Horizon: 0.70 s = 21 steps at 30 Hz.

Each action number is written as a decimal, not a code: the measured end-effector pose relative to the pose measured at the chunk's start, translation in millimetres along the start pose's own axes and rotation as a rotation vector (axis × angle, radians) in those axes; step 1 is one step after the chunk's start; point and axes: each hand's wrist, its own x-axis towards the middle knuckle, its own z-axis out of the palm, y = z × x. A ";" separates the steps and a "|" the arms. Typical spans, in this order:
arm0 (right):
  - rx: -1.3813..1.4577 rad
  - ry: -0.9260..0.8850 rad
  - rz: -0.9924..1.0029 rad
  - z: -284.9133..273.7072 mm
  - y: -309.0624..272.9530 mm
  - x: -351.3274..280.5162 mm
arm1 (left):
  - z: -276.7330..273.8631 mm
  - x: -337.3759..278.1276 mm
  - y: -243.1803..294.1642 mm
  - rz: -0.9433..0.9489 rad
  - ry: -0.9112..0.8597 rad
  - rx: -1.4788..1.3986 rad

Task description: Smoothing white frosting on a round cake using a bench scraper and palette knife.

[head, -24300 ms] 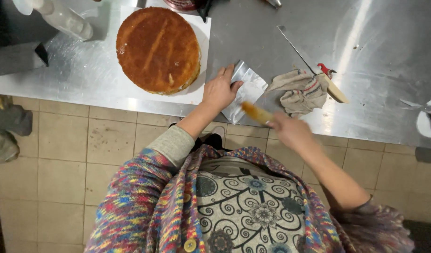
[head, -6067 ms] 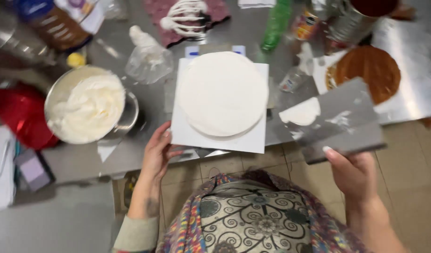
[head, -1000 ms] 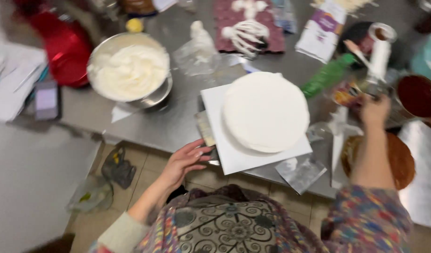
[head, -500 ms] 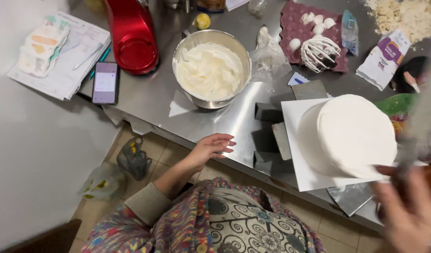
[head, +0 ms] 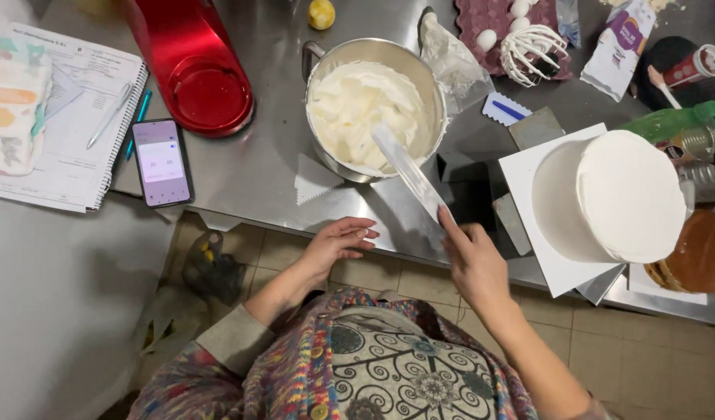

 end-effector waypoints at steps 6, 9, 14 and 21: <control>-0.301 -0.197 0.190 -110.3 -2.2 -50.1 | -25.4 -7.4 13.2 0.035 0.067 -0.003; -0.473 -0.093 0.056 -153.4 -22.7 -24.9 | -28.7 -8.0 14.8 0.018 0.079 -0.012; -0.927 -0.309 0.147 -189.8 -99.3 80.9 | -21.5 -4.7 4.0 0.024 0.011 -0.033; -1.002 -0.391 0.027 -174.8 -94.3 181.2 | -29.8 -16.7 -12.7 -0.028 0.032 -0.096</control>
